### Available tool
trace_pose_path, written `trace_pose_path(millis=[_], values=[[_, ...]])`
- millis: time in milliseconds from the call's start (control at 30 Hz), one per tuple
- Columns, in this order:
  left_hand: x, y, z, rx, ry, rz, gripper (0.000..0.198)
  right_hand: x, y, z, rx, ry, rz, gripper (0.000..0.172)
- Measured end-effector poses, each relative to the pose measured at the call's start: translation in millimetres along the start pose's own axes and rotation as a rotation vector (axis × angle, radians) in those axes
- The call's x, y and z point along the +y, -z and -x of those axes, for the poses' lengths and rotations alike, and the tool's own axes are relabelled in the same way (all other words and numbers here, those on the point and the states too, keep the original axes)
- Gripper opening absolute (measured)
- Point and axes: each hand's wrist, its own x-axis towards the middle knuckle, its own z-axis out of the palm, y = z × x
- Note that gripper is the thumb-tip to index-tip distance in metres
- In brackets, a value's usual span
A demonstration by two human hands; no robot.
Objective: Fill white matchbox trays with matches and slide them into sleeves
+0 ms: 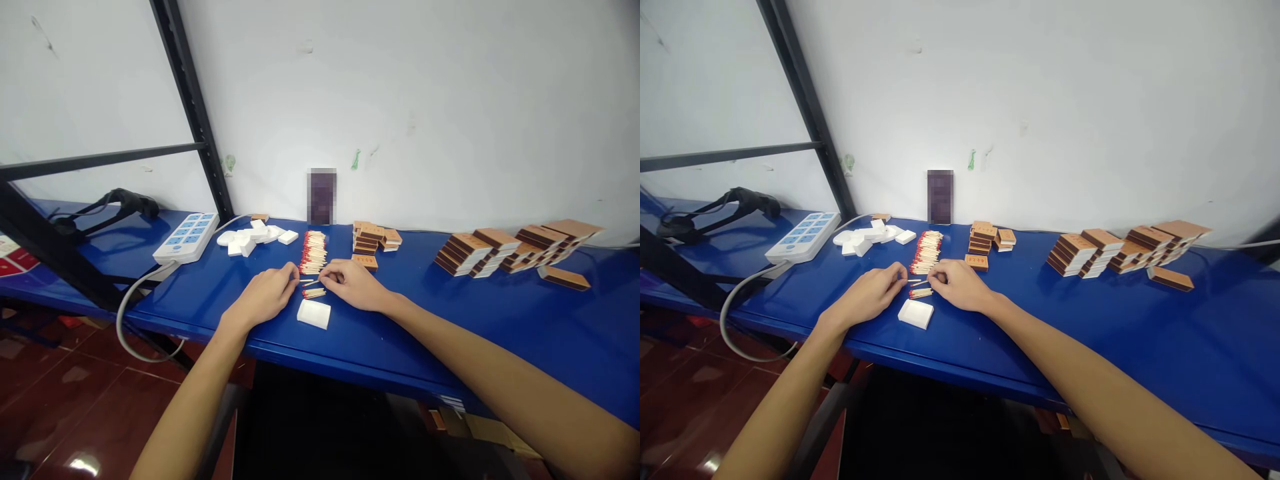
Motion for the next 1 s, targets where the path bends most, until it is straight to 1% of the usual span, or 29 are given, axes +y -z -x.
trace_pose_path(millis=[167,267,367,433,500,533,600,700,800,933,1000], values=[[2.0,0.2,-0.3,0.021,-0.003,0.017,0.02,-1.2,0.1,2.8,-0.026,0.026,-0.089,0.018],[3.7,0.3,-0.6,-0.003,-0.03,0.053,0.022,0.2,-0.7,4.0,0.006,0.001,-0.146,0.021],[3.1,2.2,-0.4,-0.007,-0.075,0.093,0.025,2.0,-1.4,3.8,0.028,-0.018,-0.126,0.019],[-0.4,3.7,-0.2,0.038,-0.045,0.079,0.026,2.6,-1.5,3.5,0.009,0.005,-0.085,0.019],[-5.6,4.5,-0.3,0.089,0.033,0.036,0.023,2.2,-0.9,3.4,-0.023,0.045,-0.047,0.023],[-8.1,4.4,-0.5,0.102,0.066,0.016,0.021,1.7,-0.5,3.6,-0.041,0.064,-0.032,0.024],[-12.0,3.5,-1.0,0.116,0.081,-0.014,0.019,0.5,0.6,4.1,-0.077,0.091,-0.005,0.026],[-13.4,1.2,-2.1,0.13,0.013,-0.025,0.021,-1.2,1.7,4.6,-0.105,0.098,0.028,0.027],[-12.4,-0.7,-2.9,0.116,-0.05,-0.014,0.025,-1.8,1.3,4.4,-0.095,0.081,0.037,0.026],[-12.3,-1.5,-3.2,0.098,-0.062,-0.017,0.029,-1.7,0.7,4.4,-0.059,0.078,0.026,0.024],[-12.3,-1.1,-3.4,0.102,-0.063,-0.014,0.029,-1.8,1.4,4.8,-0.064,0.088,0.014,0.024]])
